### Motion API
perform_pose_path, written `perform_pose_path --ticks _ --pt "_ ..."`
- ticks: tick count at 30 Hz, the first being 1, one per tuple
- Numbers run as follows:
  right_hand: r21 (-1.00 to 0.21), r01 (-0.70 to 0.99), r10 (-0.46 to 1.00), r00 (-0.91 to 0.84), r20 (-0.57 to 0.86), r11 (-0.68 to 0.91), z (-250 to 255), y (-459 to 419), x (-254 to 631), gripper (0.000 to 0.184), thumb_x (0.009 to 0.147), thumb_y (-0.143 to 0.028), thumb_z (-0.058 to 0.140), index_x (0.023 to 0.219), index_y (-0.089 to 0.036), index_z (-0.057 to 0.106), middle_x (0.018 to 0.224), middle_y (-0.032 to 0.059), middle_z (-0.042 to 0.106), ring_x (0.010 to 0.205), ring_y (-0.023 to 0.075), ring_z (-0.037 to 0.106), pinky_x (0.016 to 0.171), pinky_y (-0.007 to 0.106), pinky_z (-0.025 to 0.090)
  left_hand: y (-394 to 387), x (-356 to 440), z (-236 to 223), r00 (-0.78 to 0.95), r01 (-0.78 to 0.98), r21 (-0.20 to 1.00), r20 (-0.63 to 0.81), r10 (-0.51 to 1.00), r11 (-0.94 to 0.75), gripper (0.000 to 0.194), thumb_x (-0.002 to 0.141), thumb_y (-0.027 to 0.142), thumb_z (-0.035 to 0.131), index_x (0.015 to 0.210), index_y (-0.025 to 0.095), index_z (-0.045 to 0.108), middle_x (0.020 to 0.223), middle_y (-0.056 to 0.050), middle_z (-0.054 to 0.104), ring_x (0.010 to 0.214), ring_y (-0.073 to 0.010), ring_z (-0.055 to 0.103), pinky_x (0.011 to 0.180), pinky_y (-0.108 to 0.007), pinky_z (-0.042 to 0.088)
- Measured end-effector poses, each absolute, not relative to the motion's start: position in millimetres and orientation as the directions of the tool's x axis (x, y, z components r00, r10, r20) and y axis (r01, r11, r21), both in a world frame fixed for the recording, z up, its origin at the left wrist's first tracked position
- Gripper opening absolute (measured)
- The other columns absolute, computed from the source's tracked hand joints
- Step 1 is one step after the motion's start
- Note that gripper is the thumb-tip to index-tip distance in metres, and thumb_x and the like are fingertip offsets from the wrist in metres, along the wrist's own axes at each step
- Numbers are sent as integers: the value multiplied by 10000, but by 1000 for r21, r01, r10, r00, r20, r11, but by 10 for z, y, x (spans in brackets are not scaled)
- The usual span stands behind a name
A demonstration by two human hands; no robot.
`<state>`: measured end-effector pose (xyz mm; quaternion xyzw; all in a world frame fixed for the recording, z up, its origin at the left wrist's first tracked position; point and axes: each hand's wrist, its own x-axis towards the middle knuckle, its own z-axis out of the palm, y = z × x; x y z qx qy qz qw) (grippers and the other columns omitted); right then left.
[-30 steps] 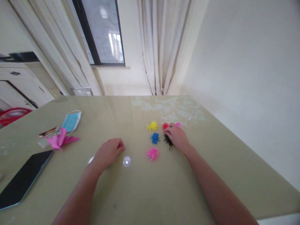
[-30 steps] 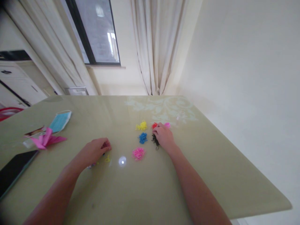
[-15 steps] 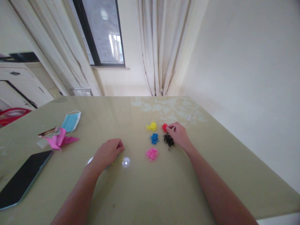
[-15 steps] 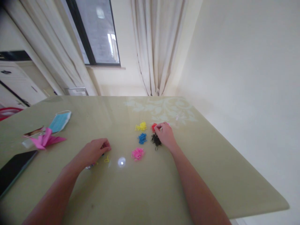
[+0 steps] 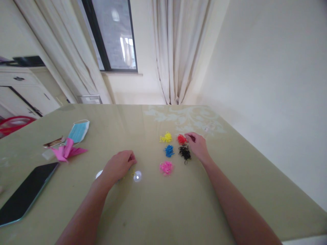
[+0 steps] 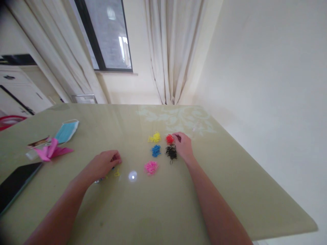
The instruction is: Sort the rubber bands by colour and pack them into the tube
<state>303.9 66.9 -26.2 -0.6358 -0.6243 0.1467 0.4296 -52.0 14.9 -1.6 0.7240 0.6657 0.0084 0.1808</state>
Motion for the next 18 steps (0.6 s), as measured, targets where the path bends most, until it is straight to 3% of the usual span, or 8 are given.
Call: perform_pose_path --ticks 4,10,14,18 --pt "-685 707 938 89 335 177 -225 657 3106 203 925 -262 600 959 -206 792 939 70 793 818 209 707 820 346 536 154 -525 -24 116 960 277 -234 965 -48 127 954 286 577 917 220 679 1012 -51 767 910 -206 699 711 -280 429" --pt "-368 886 954 -219 205 282 -173 564 3155 211 923 -118 623 948 -229 802 1020 60 718 903 184 669 832 293 478 139 -520 -5 114 955 293 -223 968 -45 139 944 295 567 902 223 678 992 -49 764 901 -210 706 713 -279 449" --pt "-250 928 958 -243 155 276 -170 540 3133 193 960 -153 626 999 -238 795 1058 64 689 956 196 653 819 284 457 145 -526 -15 107 950 312 -227 968 -32 143 937 298 569 908 223 687 977 -50 764 855 -205 705 703 -281 459" --pt "-210 937 958 -254 134 278 -159 533 3146 188 963 -146 617 961 -224 789 1042 67 678 966 198 645 817 276 450 142 -520 -13 114 953 301 -226 967 -42 149 944 297 564 912 215 684 966 -56 762 833 -207 700 714 -291 451"
